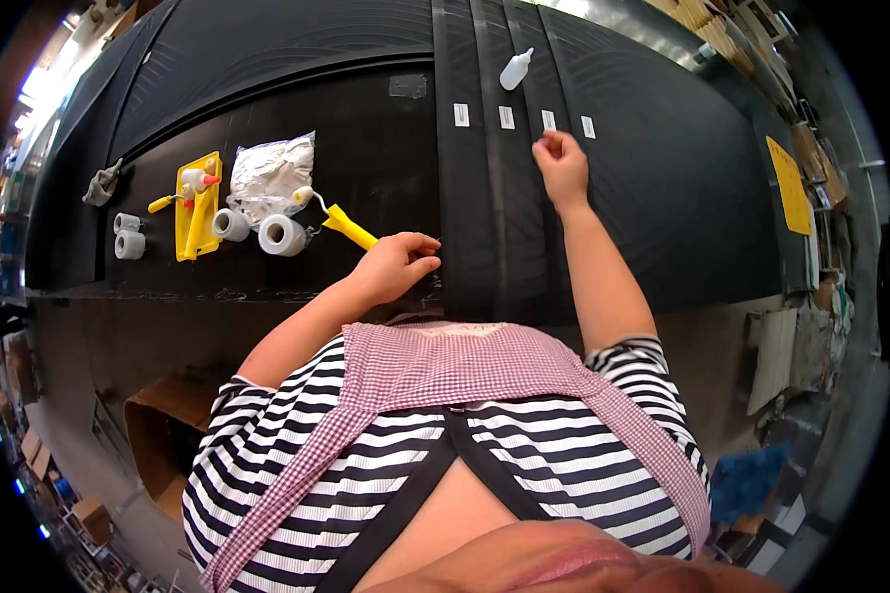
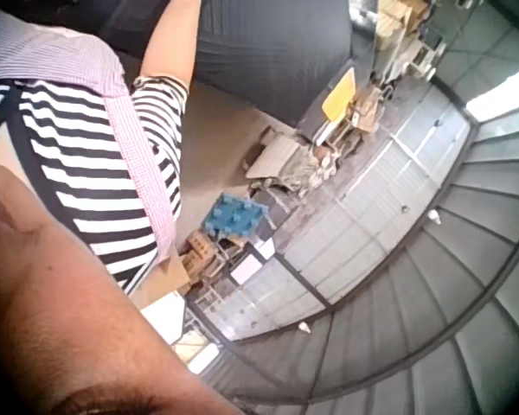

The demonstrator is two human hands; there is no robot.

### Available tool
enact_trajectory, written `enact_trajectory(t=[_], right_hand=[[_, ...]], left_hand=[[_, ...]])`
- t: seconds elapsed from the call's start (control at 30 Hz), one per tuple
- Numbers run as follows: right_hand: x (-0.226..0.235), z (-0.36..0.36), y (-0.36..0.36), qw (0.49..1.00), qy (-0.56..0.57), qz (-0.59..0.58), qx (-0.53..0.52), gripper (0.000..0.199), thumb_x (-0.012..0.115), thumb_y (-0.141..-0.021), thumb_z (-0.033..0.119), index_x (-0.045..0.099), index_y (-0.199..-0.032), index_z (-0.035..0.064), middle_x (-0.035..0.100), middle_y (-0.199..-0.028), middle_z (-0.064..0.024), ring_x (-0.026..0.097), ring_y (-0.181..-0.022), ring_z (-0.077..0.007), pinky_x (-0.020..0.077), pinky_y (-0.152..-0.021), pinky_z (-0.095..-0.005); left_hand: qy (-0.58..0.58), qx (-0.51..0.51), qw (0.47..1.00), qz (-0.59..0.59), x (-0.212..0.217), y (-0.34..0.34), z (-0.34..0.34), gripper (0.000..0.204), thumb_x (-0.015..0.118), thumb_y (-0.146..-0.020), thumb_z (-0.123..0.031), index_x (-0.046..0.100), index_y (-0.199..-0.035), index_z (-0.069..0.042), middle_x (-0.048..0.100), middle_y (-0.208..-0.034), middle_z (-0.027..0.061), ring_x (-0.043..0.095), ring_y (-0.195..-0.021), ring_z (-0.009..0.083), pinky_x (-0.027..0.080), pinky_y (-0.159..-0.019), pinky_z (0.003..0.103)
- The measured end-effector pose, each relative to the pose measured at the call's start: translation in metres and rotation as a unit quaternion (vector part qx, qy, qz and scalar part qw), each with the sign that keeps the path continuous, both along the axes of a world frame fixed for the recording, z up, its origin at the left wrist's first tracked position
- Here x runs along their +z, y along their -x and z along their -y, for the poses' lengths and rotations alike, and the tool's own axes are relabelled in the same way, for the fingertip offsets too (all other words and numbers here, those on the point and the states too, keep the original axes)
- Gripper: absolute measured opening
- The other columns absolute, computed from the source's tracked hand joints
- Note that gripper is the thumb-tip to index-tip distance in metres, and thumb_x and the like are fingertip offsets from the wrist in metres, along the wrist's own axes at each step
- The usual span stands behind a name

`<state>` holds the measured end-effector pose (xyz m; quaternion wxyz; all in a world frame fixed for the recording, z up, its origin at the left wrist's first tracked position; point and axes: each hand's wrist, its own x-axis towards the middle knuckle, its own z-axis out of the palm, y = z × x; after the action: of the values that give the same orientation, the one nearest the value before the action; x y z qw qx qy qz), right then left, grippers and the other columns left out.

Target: The person applies adhesive labels to large black foam sheets by hand, using a bottle of glue and a small roller to secure the labels in a line across the material.

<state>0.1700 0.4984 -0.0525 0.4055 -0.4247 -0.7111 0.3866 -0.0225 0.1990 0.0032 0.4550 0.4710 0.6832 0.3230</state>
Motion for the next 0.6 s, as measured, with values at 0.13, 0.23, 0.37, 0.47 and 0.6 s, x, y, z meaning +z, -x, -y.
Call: enact_trajectory(t=[0.13, 0.23, 0.37, 0.47, 0.6], right_hand=[[-0.013, -0.086, 0.064, 0.999, -0.027, 0.012, -0.038, 0.072, 0.089, -0.071, 0.03, 0.058, -0.128, 0.0002, 0.071, -0.111, -0.0139, 0.069, -0.099, -0.0251, 0.0547, -0.089, -0.0378], [-0.011, -0.107, 0.114, 0.986, -0.081, 0.124, -0.079, 0.079, 0.093, -0.066, 0.041, 0.058, -0.125, 0.0002, 0.069, -0.113, -0.0149, 0.067, -0.103, -0.0294, 0.0535, -0.091, -0.0412], [-0.04, -0.151, 0.122, 0.972, -0.116, 0.186, -0.087, 0.047, 0.084, -0.075, 0.037, 0.068, -0.106, 0.0053, 0.074, -0.104, -0.0176, 0.071, -0.099, -0.0372, 0.0544, -0.088, -0.0468], [-0.034, -0.112, 0.154, 0.987, -0.105, 0.113, 0.037, 0.041, 0.083, -0.078, 0.03, 0.071, -0.108, 0.0045, 0.075, -0.101, -0.0143, 0.073, -0.092, -0.0297, 0.0553, -0.084, -0.0411], [-0.026, -0.002, 0.196, 0.95, 0.003, 0.021, 0.312, 0.032, 0.082, -0.08, 0.017, 0.071, -0.106, 0.0035, 0.075, -0.098, -0.0124, 0.072, -0.088, -0.0234, 0.0554, -0.081, -0.0353]], left_hand=[[-0.004, 0.007, 0.995, -0.102, 0.003, -0.029, -0.024, 0.034, 0.072, -0.091, -0.021, 0.07, -0.12, -0.004, 0.071, -0.11, 0.0124, 0.069, -0.093, 0.0255, 0.055, -0.085, 0.035], [-0.039, 0.061, 0.984, -0.161, -0.012, -0.041, -0.01, 0.028, 0.071, -0.09, -0.02, 0.071, -0.114, -0.005, 0.069, -0.109, 0.0128, 0.069, -0.095, 0.028, 0.055, -0.086, 0.038], [-0.033, 0.114, 0.986, -0.122, -0.014, -0.055, 0.019, 0.024, 0.072, -0.09, -0.014, 0.071, -0.112, -0.006, 0.069, -0.106, 0.011, 0.068, -0.087, 0.0244, 0.055, -0.08, 0.034], [-0.019, 0.178, 0.977, -0.117, -0.006, -0.067, 0.044, 0.026, 0.072, -0.089, -0.016, 0.071, -0.112, -0.006, 0.069, -0.105, 0.0095, 0.068, -0.088, 0.0239, 0.055, -0.081, 0.035], [-0.019, 0.213, 0.971, -0.102, -0.012, -0.079, 0.056, 0.026, 0.072, -0.089, -0.016, 0.07, -0.114, -0.006, 0.068, -0.105, 0.0096, 0.068, -0.087, 0.0236, 0.055, -0.081, 0.034]])
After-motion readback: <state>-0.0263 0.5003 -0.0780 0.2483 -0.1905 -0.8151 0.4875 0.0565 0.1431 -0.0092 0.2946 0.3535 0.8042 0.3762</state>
